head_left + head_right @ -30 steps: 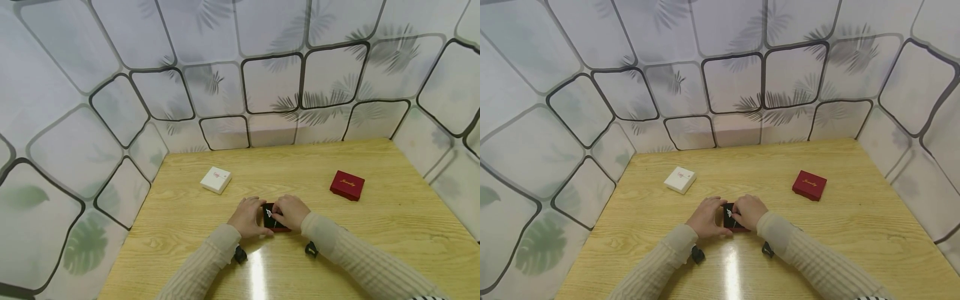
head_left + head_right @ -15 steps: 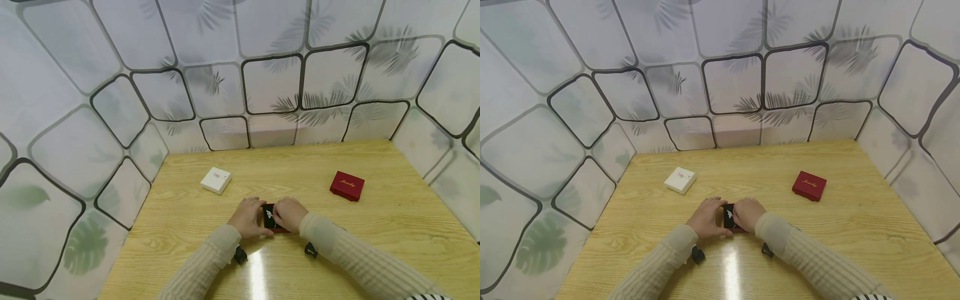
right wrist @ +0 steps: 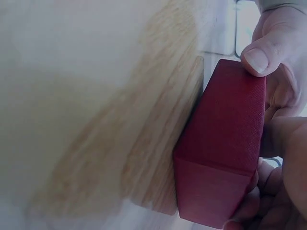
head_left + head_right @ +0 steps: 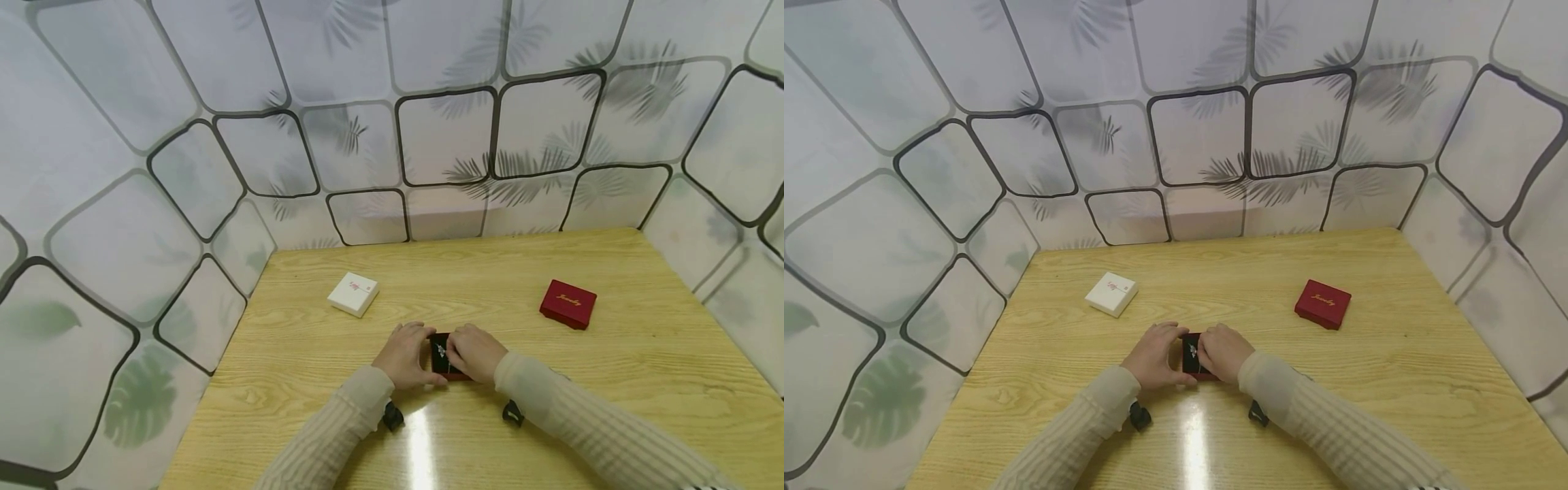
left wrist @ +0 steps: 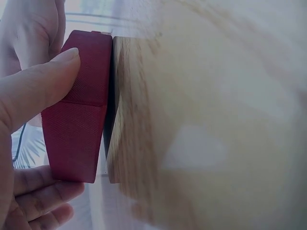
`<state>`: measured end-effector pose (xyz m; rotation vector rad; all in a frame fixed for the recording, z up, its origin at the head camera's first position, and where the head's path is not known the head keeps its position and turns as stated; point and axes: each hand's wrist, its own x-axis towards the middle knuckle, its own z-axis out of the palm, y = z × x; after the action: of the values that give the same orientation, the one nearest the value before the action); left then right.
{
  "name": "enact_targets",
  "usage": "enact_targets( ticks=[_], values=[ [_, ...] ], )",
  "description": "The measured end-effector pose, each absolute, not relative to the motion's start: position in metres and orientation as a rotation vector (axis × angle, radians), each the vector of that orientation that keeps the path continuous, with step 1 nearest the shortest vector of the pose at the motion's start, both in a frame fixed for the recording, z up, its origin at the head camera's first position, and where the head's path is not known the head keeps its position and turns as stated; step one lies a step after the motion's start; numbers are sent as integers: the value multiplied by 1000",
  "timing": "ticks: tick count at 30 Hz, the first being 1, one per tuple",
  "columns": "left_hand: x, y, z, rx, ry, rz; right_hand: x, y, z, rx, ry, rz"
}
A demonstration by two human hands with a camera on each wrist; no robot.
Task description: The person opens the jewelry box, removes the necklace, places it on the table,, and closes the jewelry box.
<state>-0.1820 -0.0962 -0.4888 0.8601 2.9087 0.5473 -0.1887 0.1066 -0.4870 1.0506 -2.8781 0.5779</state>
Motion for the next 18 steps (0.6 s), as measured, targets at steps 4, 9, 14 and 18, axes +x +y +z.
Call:
enact_targets(
  ticks=[4,9,14,18],
  values=[
    [-182,-96,-489,864,2912,558,-186,109,-487,1062,-2843,609],
    [-183,-96,-491,878,2926,556,-184,110,-487,1049,-2838,620],
    [-184,-97,-493,902,2937,551,-181,110,-487,1059,-2828,643],
    [-183,-97,-492,893,2927,553,-180,109,-487,1071,-2828,654]
  ],
)
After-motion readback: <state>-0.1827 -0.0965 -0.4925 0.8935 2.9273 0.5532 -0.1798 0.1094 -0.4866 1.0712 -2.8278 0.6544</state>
